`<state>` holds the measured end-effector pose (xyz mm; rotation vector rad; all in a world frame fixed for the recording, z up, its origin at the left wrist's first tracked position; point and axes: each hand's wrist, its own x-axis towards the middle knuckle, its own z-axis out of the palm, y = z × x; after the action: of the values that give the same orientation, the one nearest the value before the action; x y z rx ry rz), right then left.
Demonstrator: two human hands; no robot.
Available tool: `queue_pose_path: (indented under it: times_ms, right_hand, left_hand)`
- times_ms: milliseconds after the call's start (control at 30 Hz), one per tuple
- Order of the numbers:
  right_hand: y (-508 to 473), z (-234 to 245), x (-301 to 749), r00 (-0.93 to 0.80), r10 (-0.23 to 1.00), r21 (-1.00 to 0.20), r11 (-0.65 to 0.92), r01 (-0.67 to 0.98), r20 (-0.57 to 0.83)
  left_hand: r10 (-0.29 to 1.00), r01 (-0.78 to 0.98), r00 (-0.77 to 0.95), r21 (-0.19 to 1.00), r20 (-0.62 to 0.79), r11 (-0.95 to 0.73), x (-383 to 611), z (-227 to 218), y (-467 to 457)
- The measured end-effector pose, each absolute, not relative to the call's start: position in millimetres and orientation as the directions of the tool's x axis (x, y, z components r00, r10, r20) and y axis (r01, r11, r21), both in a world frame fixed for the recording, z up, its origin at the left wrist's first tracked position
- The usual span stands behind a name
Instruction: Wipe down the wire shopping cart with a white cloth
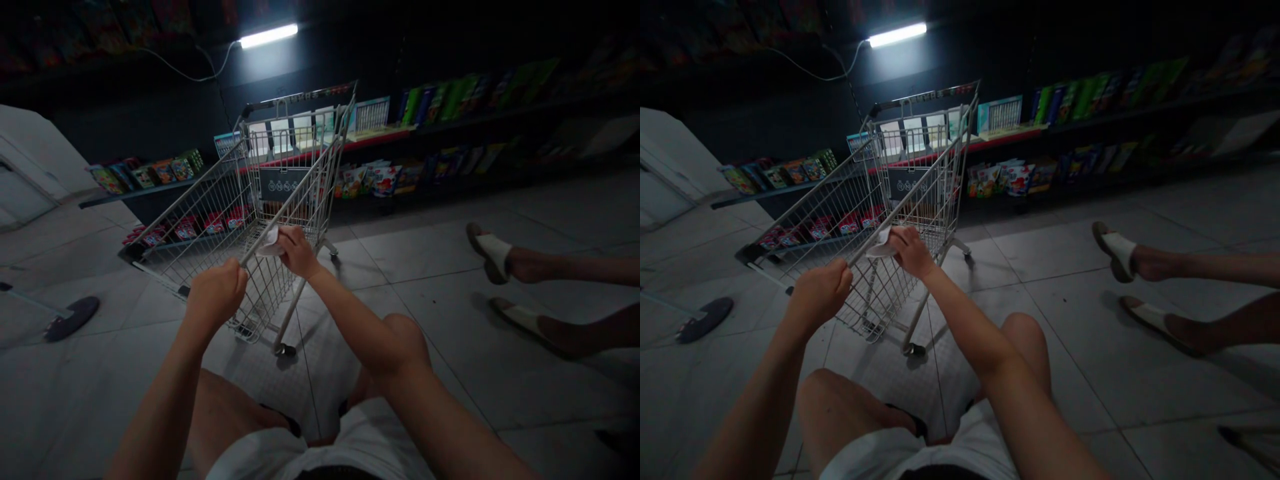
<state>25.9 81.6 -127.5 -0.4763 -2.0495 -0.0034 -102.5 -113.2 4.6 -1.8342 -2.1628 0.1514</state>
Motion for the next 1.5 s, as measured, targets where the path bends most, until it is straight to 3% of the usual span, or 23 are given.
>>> queue_pose_path:
  times_ms: [100, 167, 200, 300, 367, 667, 867, 967, 1133, 1233, 1367, 1500]
  right_hand:
    - [86, -98, 39, -0.237, 0.490, -0.344, 0.815, 0.465, 0.839]
    - [73, -83, 41, -0.125, 0.524, -0.396, 0.759, 0.516, 0.842]
    - [63, -77, 39, -0.157, 0.494, -0.357, 0.781, 0.513, 0.855]
    - [30, -66, 30, -0.480, 0.301, -0.105, 0.913, 0.393, 0.824]
    - [23, -60, 26, -0.594, 0.241, -0.032, 0.940, 0.340, 0.767]
    - [140, -21, 55, -0.428, 0.580, -0.236, 0.744, 0.626, 0.693]
    - [69, -29, 37, -0.519, 0.499, -0.137, 0.799, 0.586, 0.694]
    - [36, -36, 25, -0.499, 0.459, -0.142, 0.824, 0.548, 0.735]
    - [38, -87, 15, -0.363, 0.437, -0.254, 0.855, 0.453, 0.823]
    - [41, -158, 10, -0.315, 0.579, -0.391, 0.776, 0.495, 0.752]
    - [19, -260, 9, -0.426, 0.690, -0.483, 0.719, 0.501, 0.585]
    - [-2, -283, 14, -0.375, 0.708, -0.552, 0.704, 0.447, 0.598]
  left_hand:
    - [0.975, 0.943, -0.150, -0.271, 0.165, 0.191, -100, 4, -114]
    - [0.974, 0.944, -0.156, -0.266, 0.166, 0.197, -98, 4, -115]
    - [0.974, 0.945, -0.158, -0.262, 0.166, 0.197, -97, 4, -115]
    - [0.974, 0.950, -0.147, -0.249, 0.174, 0.188, -97, 4, -116]
    - [0.974, 0.950, -0.140, -0.251, 0.180, 0.183, -98, 3, -117]
    - [0.977, 0.936, -0.152, -0.295, 0.151, 0.191, -98, 3, -120]
    - [0.983, 0.929, -0.119, -0.333, 0.139, 0.159, -110, -1, -127]
    - [0.985, 0.927, -0.112, -0.342, 0.134, 0.152, -126, -2, -134]
    - [0.986, 0.946, -0.148, -0.278, 0.082, 0.165, -159, 7, -152]
    - [0.981, 0.958, -0.182, -0.212, 0.063, 0.191, -171, 13, -156]
    - [0.987, 0.978, -0.149, -0.135, 0.066, 0.157, -171, 14, -145]
    - [0.995, 0.996, -0.089, 0.007, 0.054, 0.089, -164, 12, -120]
